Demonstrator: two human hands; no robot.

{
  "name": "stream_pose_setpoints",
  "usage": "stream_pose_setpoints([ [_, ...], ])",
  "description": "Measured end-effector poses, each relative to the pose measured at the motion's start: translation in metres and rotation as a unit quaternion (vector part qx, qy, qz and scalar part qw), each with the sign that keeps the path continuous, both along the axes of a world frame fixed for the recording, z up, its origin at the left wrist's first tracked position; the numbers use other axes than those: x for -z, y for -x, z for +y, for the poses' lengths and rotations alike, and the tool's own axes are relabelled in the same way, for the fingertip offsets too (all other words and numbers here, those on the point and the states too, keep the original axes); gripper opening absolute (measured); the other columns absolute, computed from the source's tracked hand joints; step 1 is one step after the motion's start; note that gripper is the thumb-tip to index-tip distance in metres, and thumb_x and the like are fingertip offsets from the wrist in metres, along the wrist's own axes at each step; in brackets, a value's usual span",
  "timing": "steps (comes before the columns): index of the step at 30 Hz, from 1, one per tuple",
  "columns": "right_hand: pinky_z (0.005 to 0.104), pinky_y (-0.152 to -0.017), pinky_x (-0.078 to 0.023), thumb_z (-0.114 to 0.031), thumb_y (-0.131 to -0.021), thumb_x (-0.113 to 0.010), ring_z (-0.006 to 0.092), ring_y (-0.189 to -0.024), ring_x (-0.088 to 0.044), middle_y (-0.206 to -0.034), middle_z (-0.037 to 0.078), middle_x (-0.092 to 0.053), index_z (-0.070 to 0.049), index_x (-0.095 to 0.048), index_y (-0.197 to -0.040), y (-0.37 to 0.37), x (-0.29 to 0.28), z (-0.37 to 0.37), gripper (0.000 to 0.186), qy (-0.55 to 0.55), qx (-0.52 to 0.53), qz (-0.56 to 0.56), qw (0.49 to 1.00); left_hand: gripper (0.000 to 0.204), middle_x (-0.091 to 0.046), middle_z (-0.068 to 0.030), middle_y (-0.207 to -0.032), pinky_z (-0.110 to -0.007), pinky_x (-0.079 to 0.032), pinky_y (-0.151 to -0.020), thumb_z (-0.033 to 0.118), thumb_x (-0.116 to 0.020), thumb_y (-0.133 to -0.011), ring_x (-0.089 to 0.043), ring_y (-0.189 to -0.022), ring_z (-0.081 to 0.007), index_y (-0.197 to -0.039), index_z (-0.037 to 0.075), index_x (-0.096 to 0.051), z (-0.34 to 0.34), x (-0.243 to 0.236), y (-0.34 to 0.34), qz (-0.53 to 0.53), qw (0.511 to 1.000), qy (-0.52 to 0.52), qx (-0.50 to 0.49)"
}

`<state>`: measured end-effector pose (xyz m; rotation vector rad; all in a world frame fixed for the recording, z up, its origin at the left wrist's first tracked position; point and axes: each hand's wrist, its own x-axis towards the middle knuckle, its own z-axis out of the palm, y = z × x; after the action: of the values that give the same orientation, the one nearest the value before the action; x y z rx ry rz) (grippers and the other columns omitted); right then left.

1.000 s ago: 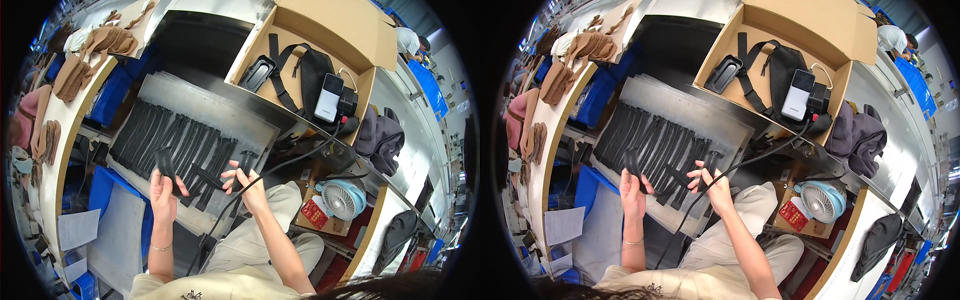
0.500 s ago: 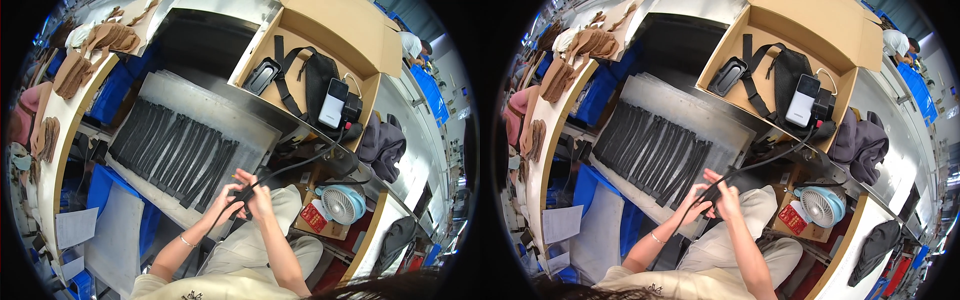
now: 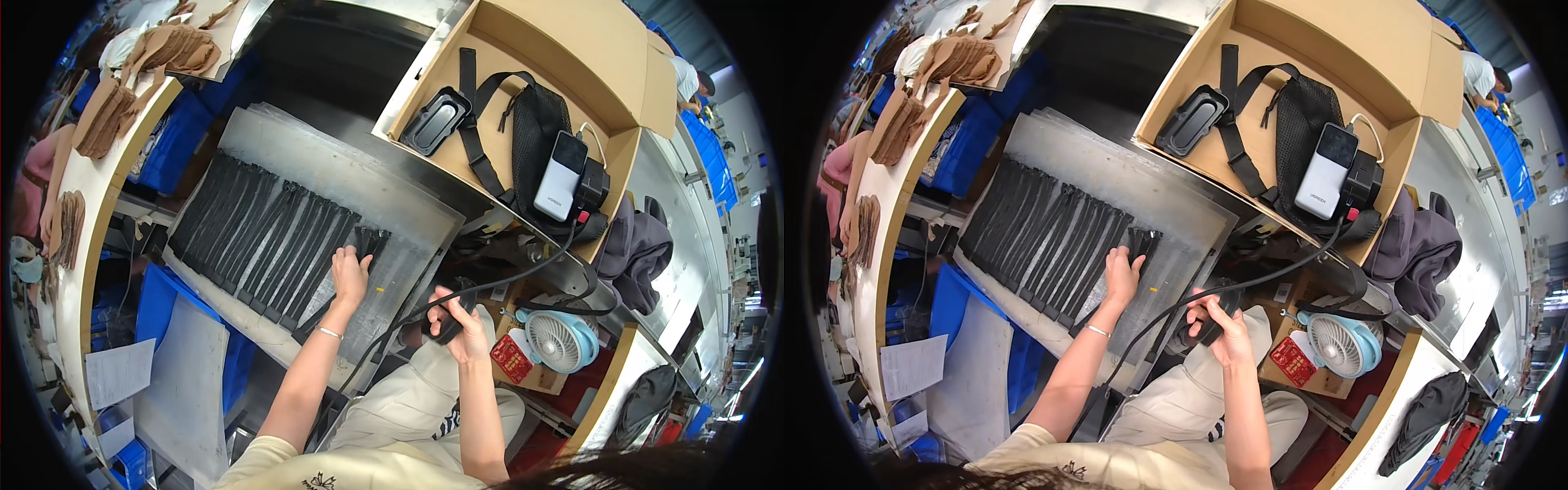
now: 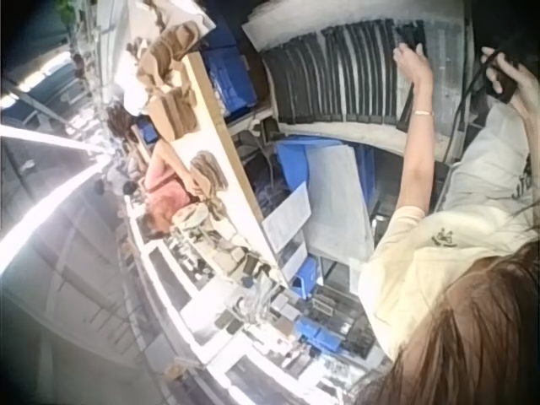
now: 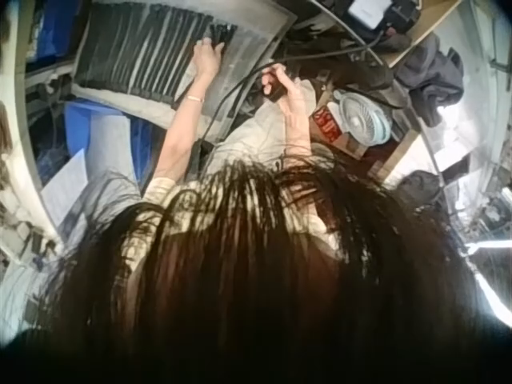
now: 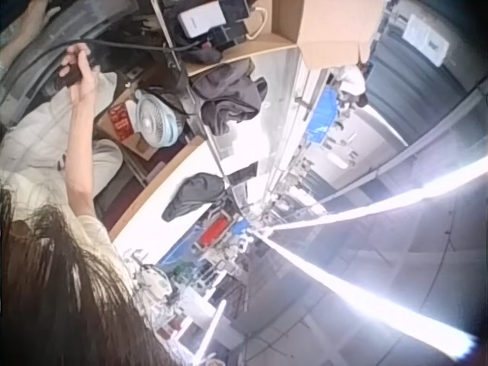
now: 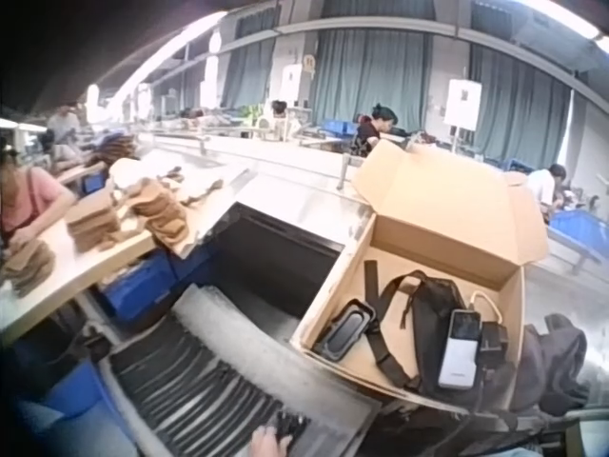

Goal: The recorder is sewing black fabric components and assembling straps for bags using an industrial sewing machine.

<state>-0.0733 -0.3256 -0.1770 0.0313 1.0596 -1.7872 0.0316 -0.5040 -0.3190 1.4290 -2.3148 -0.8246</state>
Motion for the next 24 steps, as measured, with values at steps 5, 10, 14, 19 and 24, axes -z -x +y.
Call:
stream_pose_setpoints([
  [5, 0.0214, -0.045, -0.029, -0.019, -0.091, -0.053, 0.0079, -0.054, -0.041, -0.071, 0.002, -0.051, 0.004, -0.052, -0.115, 0.005, 0.029, -0.015, 0.033, 0.161, 0.035, -0.139, 0.977, 0.020, -0.059, -0.0157, -0.089, -0.037, -0.046, -0.072, 0.002, -0.067, -0.075, -0.058, -0.083, -0.0286, -0.089, -0.004, -0.054, 0.016, -0.002, 0.002, 0.084, 0.996, -0.008, -0.004],
  [10, 0.0203, -0.045, -0.024, -0.027, -0.092, -0.053, 0.0038, -0.047, -0.031, -0.058, -0.005, -0.039, 0.010, -0.053, -0.109, -0.009, 0.018, -0.024, 0.040, -0.115, -0.084, 0.060, 0.988, 0.016, -0.061, -0.0008, -0.082, -0.022, -0.042, -0.059, 0.000, -0.066, -0.078, -0.053, -0.067, -0.0071, -0.092, -0.001, -0.060, -0.001, -0.065, -0.028, 0.291, 0.853, -0.432, 0.037],
  [14, 0.0196, -0.048, -0.024, -0.026, -0.087, -0.061, 0.0017, -0.052, -0.029, -0.064, -0.009, -0.037, 0.005, -0.057, -0.112, -0.031, 0.032, -0.032, 0.039, -0.103, -0.126, 0.086, 0.983, 0.018, -0.055, 0.0029, -0.076, -0.019, -0.026, -0.047, 0.002, -0.069, -0.075, -0.040, -0.056, -0.0009, -0.091, 0.003, -0.061, 0.016, -0.085, -0.080, 0.326, 0.758, -0.562, -0.058],
  [19, 0.0238, -0.073, -0.042, -0.020, -0.076, -0.072, 0.0082, -0.077, -0.050, -0.086, -0.001, -0.053, 0.000, -0.058, -0.109, -0.062, 0.028, -0.046, 0.042, -0.041, -0.163, 0.119, 0.979, 0.024, -0.057, 0.0020, -0.083, -0.019, -0.040, -0.060, 0.003, -0.073, -0.072, -0.049, -0.068, -0.0037, -0.090, 0.004, -0.058, 0.033, -0.113, -0.072, 0.322, 0.796, -0.512, 0.035],
  [24, 0.0254, -0.078, -0.044, -0.003, -0.080, -0.062, 0.0120, -0.090, -0.055, -0.097, 0.003, -0.058, -0.001, -0.060, -0.101, -0.059, 0.037, -0.041, 0.021, -0.026, -0.061, 0.163, 0.984, 0.022, -0.055, 0.0029, -0.084, -0.019, -0.041, -0.062, 0.004, -0.069, -0.077, -0.050, -0.072, -0.0041, -0.094, 0.002, -0.055, 0.049, -0.131, -0.068, 0.322, 0.822, -0.467, 0.050],
])
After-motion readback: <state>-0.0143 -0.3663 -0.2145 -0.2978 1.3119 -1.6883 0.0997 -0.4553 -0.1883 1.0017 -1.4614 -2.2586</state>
